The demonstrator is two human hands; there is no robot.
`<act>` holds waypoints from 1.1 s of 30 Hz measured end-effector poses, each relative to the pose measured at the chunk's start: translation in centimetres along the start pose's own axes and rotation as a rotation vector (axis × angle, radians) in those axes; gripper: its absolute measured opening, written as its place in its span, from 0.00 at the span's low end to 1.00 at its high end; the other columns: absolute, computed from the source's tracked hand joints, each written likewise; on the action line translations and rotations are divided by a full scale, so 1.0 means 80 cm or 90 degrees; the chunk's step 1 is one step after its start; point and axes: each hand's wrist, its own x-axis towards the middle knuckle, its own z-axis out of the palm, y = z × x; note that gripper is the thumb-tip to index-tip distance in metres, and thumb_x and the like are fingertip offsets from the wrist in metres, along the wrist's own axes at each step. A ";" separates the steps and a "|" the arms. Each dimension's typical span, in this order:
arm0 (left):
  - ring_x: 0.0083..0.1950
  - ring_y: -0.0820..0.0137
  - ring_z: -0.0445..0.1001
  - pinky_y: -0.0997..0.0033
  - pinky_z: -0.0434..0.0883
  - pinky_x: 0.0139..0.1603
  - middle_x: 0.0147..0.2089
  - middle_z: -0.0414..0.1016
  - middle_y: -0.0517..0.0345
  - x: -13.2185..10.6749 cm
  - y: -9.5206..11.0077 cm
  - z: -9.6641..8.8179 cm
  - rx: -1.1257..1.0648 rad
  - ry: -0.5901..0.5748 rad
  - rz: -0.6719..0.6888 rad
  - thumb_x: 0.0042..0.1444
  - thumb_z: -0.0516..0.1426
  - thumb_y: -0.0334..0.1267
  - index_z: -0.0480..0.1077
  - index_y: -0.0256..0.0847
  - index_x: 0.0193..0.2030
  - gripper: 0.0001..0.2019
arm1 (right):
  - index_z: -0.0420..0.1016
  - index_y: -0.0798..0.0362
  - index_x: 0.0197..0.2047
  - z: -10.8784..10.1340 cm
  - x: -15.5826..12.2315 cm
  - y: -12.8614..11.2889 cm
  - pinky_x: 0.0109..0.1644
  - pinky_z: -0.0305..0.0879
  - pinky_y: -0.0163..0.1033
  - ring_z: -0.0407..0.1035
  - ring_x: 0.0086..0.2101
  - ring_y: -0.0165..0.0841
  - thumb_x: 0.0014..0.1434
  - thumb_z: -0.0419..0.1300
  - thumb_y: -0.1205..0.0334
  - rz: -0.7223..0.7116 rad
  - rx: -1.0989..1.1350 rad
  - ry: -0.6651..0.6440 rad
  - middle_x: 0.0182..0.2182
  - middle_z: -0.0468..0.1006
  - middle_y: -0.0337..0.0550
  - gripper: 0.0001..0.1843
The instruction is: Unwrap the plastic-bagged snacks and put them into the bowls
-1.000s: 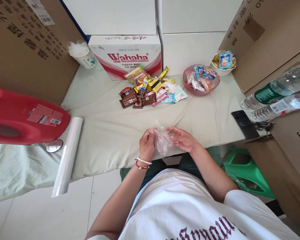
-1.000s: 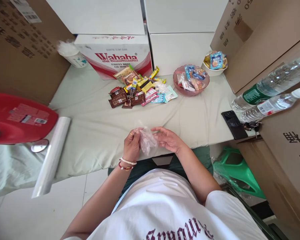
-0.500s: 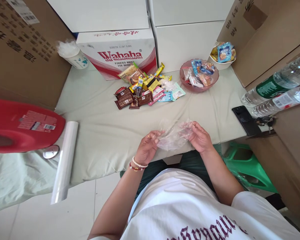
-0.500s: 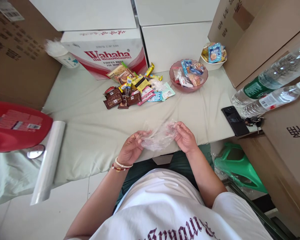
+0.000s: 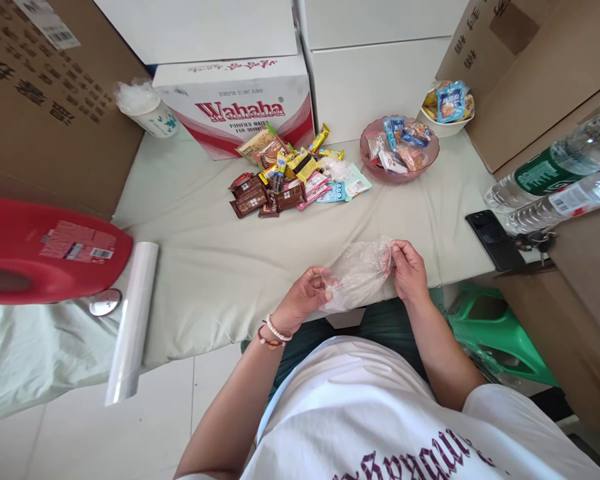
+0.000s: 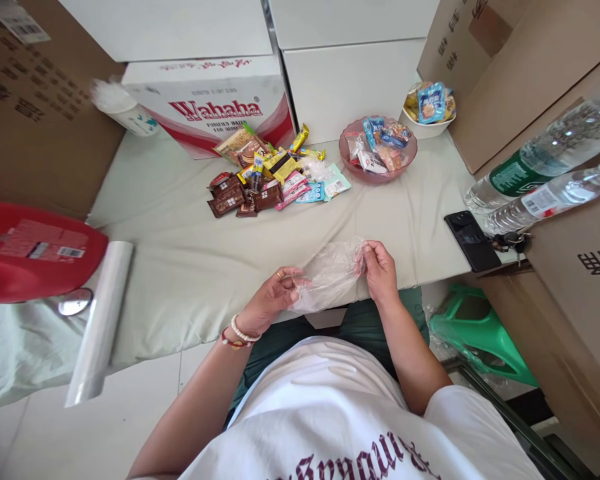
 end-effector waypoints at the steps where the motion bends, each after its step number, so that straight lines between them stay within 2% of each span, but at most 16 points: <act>1: 0.32 0.74 0.69 0.74 0.67 0.33 0.42 0.80 0.55 -0.001 0.002 -0.002 0.036 -0.026 0.000 0.44 0.76 0.48 0.75 0.45 0.49 0.27 | 0.71 0.46 0.43 -0.003 0.002 -0.001 0.29 0.64 0.39 0.65 0.26 0.33 0.64 0.61 0.38 -0.025 -0.004 0.014 0.29 0.72 0.37 0.20; 3: 0.35 0.72 0.71 0.71 0.68 0.37 0.39 0.78 0.56 -0.004 0.004 -0.008 0.118 -0.042 0.015 0.44 0.75 0.45 0.78 0.43 0.44 0.22 | 0.71 0.45 0.43 -0.011 0.004 -0.006 0.35 0.67 0.40 0.67 0.29 0.34 0.64 0.62 0.41 -0.082 0.005 0.027 0.32 0.73 0.39 0.17; 5: 0.35 0.70 0.71 0.70 0.68 0.38 0.36 0.76 0.56 -0.008 0.008 -0.016 0.205 -0.007 0.066 0.48 0.73 0.45 0.79 0.42 0.39 0.15 | 0.72 0.46 0.37 -0.020 0.008 -0.012 0.39 0.69 0.43 0.69 0.33 0.35 0.62 0.63 0.47 -0.135 0.029 0.005 0.35 0.74 0.41 0.12; 6: 0.35 0.69 0.71 0.69 0.68 0.38 0.36 0.76 0.56 -0.011 0.011 -0.021 0.253 0.032 0.113 0.50 0.71 0.44 0.80 0.42 0.38 0.12 | 0.70 0.47 0.33 -0.025 0.010 -0.014 0.41 0.70 0.44 0.69 0.34 0.35 0.60 0.63 0.50 -0.156 0.039 -0.014 0.36 0.73 0.42 0.11; 8: 0.37 0.68 0.73 0.68 0.70 0.40 0.38 0.76 0.55 -0.016 0.018 -0.030 0.366 0.165 0.240 0.55 0.68 0.41 0.79 0.44 0.38 0.07 | 0.67 0.49 0.25 -0.034 0.015 -0.017 0.44 0.71 0.45 0.70 0.37 0.36 0.57 0.63 0.56 -0.189 0.031 -0.031 0.37 0.73 0.43 0.12; 11: 0.41 0.66 0.74 0.66 0.72 0.45 0.43 0.75 0.53 -0.021 0.023 -0.041 0.585 0.377 0.436 0.60 0.62 0.35 0.78 0.44 0.40 0.04 | 0.71 0.50 0.25 -0.042 0.020 -0.018 0.43 0.71 0.42 0.71 0.39 0.34 0.56 0.63 0.62 -0.210 -0.027 0.054 0.38 0.75 0.44 0.09; 13: 0.46 0.64 0.75 0.63 0.73 0.49 0.46 0.74 0.50 -0.017 0.017 -0.043 0.723 0.435 0.514 0.62 0.58 0.32 0.77 0.42 0.44 0.07 | 0.75 0.50 0.30 -0.034 0.014 -0.021 0.35 0.69 0.36 0.70 0.35 0.31 0.57 0.63 0.62 -0.194 -0.038 0.097 0.36 0.76 0.42 0.04; 14: 0.48 0.63 0.75 0.62 0.74 0.51 0.47 0.74 0.48 -0.014 0.011 -0.043 0.777 0.438 0.532 0.63 0.57 0.31 0.77 0.41 0.46 0.08 | 0.76 0.50 0.33 -0.025 0.007 -0.023 0.30 0.67 0.34 0.69 0.31 0.30 0.59 0.63 0.60 -0.169 -0.038 0.084 0.34 0.77 0.40 0.04; 17: 0.53 0.60 0.73 0.58 0.75 0.54 0.51 0.72 0.43 0.001 -0.013 -0.035 0.868 0.427 0.529 0.65 0.56 0.32 0.74 0.38 0.54 0.12 | 0.77 0.50 0.41 0.021 -0.019 -0.028 0.22 0.63 0.31 0.69 0.25 0.27 0.63 0.62 0.52 -0.014 -0.042 -0.095 0.32 0.78 0.39 0.10; 19: 0.56 0.56 0.73 0.54 0.76 0.57 0.54 0.70 0.38 0.008 -0.029 -0.026 0.878 0.393 0.519 0.66 0.58 0.35 0.70 0.34 0.59 0.16 | 0.77 0.50 0.45 0.059 -0.030 -0.026 0.22 0.68 0.32 0.73 0.27 0.31 0.62 0.65 0.47 0.128 -0.042 -0.228 0.33 0.80 0.41 0.16; 21: 0.60 0.54 0.71 0.51 0.76 0.60 0.58 0.69 0.35 0.010 -0.039 -0.017 0.861 0.344 0.512 0.66 0.58 0.37 0.66 0.32 0.64 0.21 | 0.74 0.49 0.49 0.093 -0.031 -0.019 0.23 0.71 0.34 0.76 0.31 0.34 0.57 0.69 0.43 0.223 -0.035 -0.278 0.35 0.81 0.42 0.24; 23: 0.63 0.54 0.71 0.51 0.75 0.62 0.60 0.69 0.35 0.007 -0.043 -0.012 0.833 0.295 0.509 0.67 0.58 0.37 0.64 0.33 0.66 0.23 | 0.73 0.49 0.48 0.115 -0.022 -0.009 0.22 0.70 0.34 0.75 0.29 0.33 0.55 0.70 0.41 0.232 -0.033 -0.260 0.34 0.80 0.40 0.25; 25: 0.62 0.57 0.73 0.54 0.76 0.61 0.60 0.70 0.38 0.000 -0.042 -0.012 0.801 0.274 0.502 0.68 0.56 0.35 0.67 0.36 0.63 0.18 | 0.73 0.49 0.42 0.123 -0.009 -0.002 0.21 0.66 0.32 0.72 0.27 0.30 0.56 0.68 0.40 0.185 -0.047 -0.228 0.32 0.78 0.39 0.22; 28: 0.56 0.62 0.77 0.59 0.78 0.57 0.55 0.75 0.44 -0.009 -0.039 -0.025 0.749 0.315 0.475 0.69 0.54 0.33 0.73 0.40 0.51 0.09 | 0.73 0.50 0.34 0.117 0.004 -0.001 0.21 0.62 0.32 0.68 0.24 0.28 0.54 0.68 0.40 0.139 -0.061 -0.196 0.27 0.75 0.38 0.22; 30: 0.52 0.64 0.78 0.61 0.78 0.53 0.51 0.76 0.48 -0.012 -0.037 -0.037 0.704 0.361 0.443 0.68 0.55 0.34 0.75 0.41 0.45 0.07 | 0.73 0.51 0.33 0.107 0.008 -0.006 0.21 0.60 0.31 0.67 0.24 0.28 0.51 0.70 0.39 0.159 -0.033 -0.191 0.27 0.75 0.38 0.23; 33: 0.49 0.66 0.78 0.66 0.79 0.44 0.51 0.74 0.48 -0.016 -0.035 -0.048 0.618 0.400 0.406 0.67 0.56 0.38 0.75 0.41 0.41 0.06 | 0.73 0.51 0.34 0.088 0.005 -0.014 0.22 0.59 0.31 0.66 0.25 0.27 0.48 0.72 0.38 0.194 0.032 -0.174 0.29 0.75 0.39 0.26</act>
